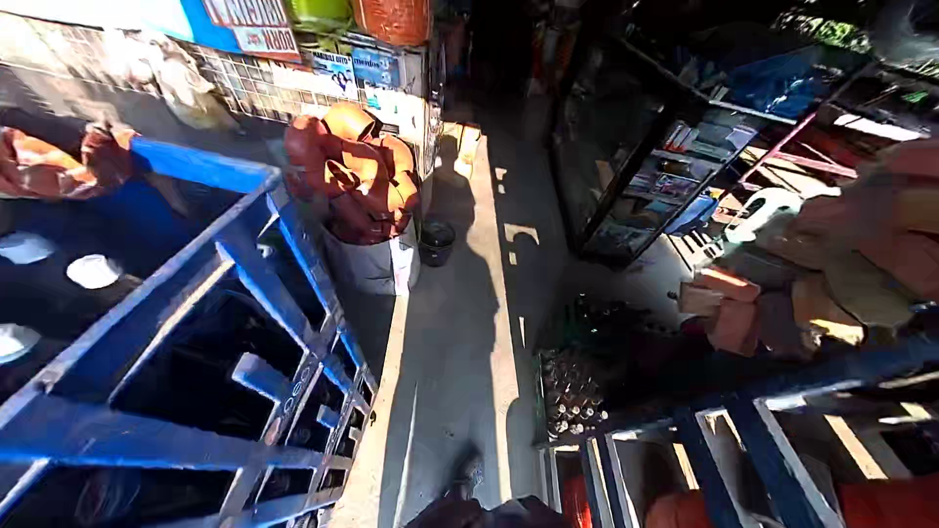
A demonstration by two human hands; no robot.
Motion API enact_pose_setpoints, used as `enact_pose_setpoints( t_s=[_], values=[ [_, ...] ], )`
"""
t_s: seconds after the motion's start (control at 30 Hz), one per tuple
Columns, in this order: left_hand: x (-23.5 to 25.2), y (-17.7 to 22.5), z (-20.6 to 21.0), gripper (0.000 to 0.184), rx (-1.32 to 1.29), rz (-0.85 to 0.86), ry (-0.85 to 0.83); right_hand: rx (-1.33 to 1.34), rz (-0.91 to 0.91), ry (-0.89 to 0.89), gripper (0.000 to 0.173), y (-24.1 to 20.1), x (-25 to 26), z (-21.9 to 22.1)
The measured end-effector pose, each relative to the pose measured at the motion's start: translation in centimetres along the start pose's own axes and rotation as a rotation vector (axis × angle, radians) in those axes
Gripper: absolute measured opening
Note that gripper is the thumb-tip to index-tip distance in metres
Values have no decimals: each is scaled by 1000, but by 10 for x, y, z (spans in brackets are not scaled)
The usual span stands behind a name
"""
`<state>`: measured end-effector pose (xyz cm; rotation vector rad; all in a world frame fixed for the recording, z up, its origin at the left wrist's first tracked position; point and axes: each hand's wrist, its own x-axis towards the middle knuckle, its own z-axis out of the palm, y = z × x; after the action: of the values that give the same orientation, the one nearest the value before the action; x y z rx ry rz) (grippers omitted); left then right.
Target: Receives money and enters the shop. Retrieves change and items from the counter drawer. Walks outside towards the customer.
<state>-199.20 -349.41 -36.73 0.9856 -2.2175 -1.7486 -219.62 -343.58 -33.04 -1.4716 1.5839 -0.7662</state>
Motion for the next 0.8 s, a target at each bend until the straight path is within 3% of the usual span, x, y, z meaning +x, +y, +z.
enact_pose_setpoints(
  t_s=[0.1,0.2,0.4,0.57,0.7,0.8],
  values=[
    [80,9,-95,27,-13,-8,235,73,-19,76,18,-12,148,-52],
    [149,28,-176,27,-132,-48,453,22,-66,43,20,-26,277,-107],
    [304,10,-337,21,-300,64,897,170,-192,-116,19,-25,542,-155],
    [472,-23,-495,21,-339,149,900,258,-125,-77,12,-8,746,-206],
    [604,10,-610,23,-370,110,735,329,94,-9,17,-13,854,-283],
    [713,19,-690,24,-305,91,588,378,170,138,16,-2,935,-329]
  ],
)
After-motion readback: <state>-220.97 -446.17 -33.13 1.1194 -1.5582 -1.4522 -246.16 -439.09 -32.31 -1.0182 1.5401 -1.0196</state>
